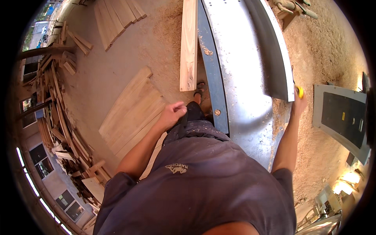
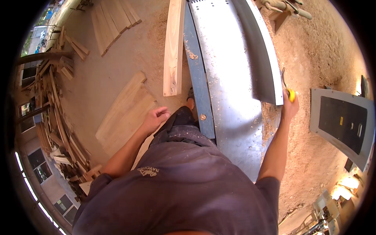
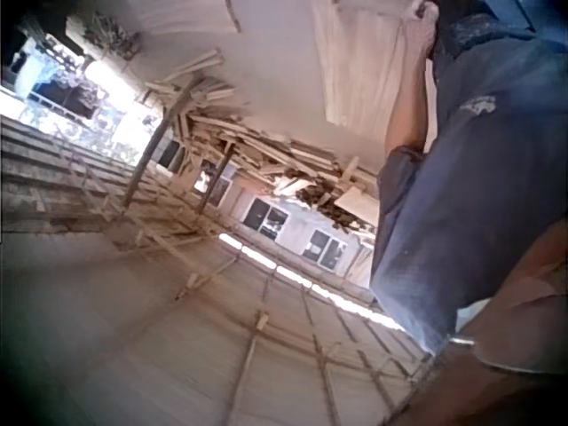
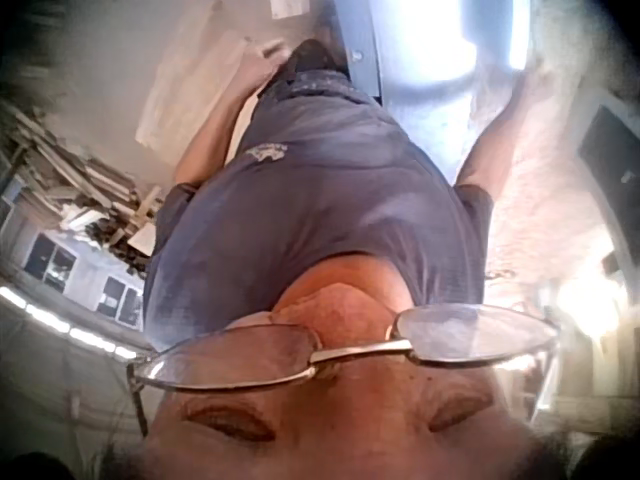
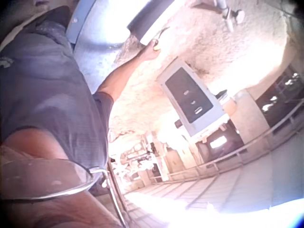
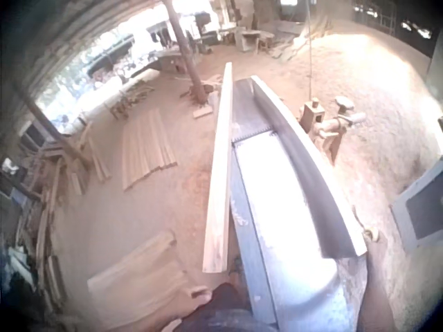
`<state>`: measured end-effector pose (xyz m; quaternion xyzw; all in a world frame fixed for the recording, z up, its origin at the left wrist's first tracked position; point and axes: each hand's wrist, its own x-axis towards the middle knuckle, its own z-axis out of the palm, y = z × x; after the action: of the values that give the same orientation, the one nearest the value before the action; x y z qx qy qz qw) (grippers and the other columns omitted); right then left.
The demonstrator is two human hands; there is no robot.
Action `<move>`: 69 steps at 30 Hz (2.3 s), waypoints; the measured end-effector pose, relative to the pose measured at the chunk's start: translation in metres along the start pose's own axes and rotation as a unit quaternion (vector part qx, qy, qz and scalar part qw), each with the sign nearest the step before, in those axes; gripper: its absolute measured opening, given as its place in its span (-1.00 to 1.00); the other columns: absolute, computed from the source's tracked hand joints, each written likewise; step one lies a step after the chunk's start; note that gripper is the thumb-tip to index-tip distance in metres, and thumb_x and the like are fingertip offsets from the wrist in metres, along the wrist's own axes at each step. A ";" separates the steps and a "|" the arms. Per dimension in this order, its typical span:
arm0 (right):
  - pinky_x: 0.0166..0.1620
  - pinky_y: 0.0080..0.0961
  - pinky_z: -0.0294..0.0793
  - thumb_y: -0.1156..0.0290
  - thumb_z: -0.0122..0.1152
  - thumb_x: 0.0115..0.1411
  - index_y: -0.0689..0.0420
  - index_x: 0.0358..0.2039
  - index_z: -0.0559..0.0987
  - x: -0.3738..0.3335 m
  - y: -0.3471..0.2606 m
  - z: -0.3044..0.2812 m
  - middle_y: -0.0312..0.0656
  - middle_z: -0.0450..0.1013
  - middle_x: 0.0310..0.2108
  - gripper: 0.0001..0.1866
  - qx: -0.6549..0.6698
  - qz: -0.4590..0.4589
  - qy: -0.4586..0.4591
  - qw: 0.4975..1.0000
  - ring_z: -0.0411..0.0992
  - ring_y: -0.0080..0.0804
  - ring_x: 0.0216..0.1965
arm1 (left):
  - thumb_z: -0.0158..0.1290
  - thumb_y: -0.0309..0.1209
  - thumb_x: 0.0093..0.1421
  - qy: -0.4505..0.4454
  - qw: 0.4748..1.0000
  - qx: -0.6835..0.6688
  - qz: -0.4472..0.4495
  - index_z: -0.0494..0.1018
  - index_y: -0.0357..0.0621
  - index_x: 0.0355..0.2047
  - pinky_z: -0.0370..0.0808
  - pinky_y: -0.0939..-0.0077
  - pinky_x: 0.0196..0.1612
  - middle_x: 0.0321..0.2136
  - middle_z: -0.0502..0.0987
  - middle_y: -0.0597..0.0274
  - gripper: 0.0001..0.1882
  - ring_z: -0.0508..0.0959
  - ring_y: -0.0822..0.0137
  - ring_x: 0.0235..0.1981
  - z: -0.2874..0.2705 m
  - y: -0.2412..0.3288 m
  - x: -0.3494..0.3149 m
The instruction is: The person planes a wood plank by feeding it across a jointer machine multiple times, checks the plank width with a tape measure, and then carries the plank away.
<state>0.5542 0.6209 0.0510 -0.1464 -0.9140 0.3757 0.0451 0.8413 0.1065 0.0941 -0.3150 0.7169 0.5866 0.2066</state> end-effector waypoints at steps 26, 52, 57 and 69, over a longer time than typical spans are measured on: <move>-0.17 -0.38 0.49 0.26 0.55 -0.01 0.21 -0.25 0.56 -0.268 -0.251 0.093 -0.08 0.54 -0.40 -0.59 0.056 -0.025 -0.473 0.879 0.50 -0.34 -0.31 | 0.23 -0.68 0.12 -0.046 0.945 -0.237 0.221 0.52 -0.29 0.04 0.45 0.67 -0.30 -0.35 0.46 0.40 -0.56 0.45 0.60 -0.38 0.032 0.034 0.011; -0.09 -0.16 0.54 0.18 0.21 0.27 0.06 -0.27 0.75 -0.193 -0.261 0.144 -0.09 0.60 -0.29 -0.73 -0.194 -0.184 -0.282 0.921 0.57 -0.04 -0.21 | 0.13 -0.43 0.38 0.022 0.802 -0.588 0.105 0.50 -0.15 -0.10 0.56 0.27 -0.02 -0.20 0.62 0.13 -0.87 0.62 0.20 -0.16 -0.037 0.004 0.102; -0.12 -0.15 0.54 0.19 0.22 0.27 0.06 -0.29 0.75 -0.197 -0.267 0.159 -0.09 0.59 -0.32 -0.75 -0.204 -0.207 -0.277 0.916 0.56 -0.04 -0.24 | 0.08 -0.36 0.42 0.013 0.828 -0.552 0.098 0.52 -0.30 -0.14 0.54 0.23 0.03 -0.21 0.64 0.00 -0.79 0.62 0.18 -0.15 -0.024 0.013 0.103; -0.12 -0.16 0.54 0.21 0.22 0.26 0.05 -0.29 0.75 -0.193 -0.264 0.162 -0.11 0.59 -0.33 -0.76 -0.202 -0.211 -0.286 0.913 0.55 -0.07 -0.22 | 0.05 -0.34 0.44 0.021 0.837 -0.539 0.090 0.53 -0.36 -0.19 0.54 0.21 0.05 -0.23 0.64 -0.04 -0.75 0.62 0.16 -0.16 -0.022 0.009 0.104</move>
<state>0.6450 0.2751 0.1255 0.1578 -0.9537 0.1909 -0.1704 0.7619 0.0640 0.0364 -0.3233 0.3170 0.8893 -0.0645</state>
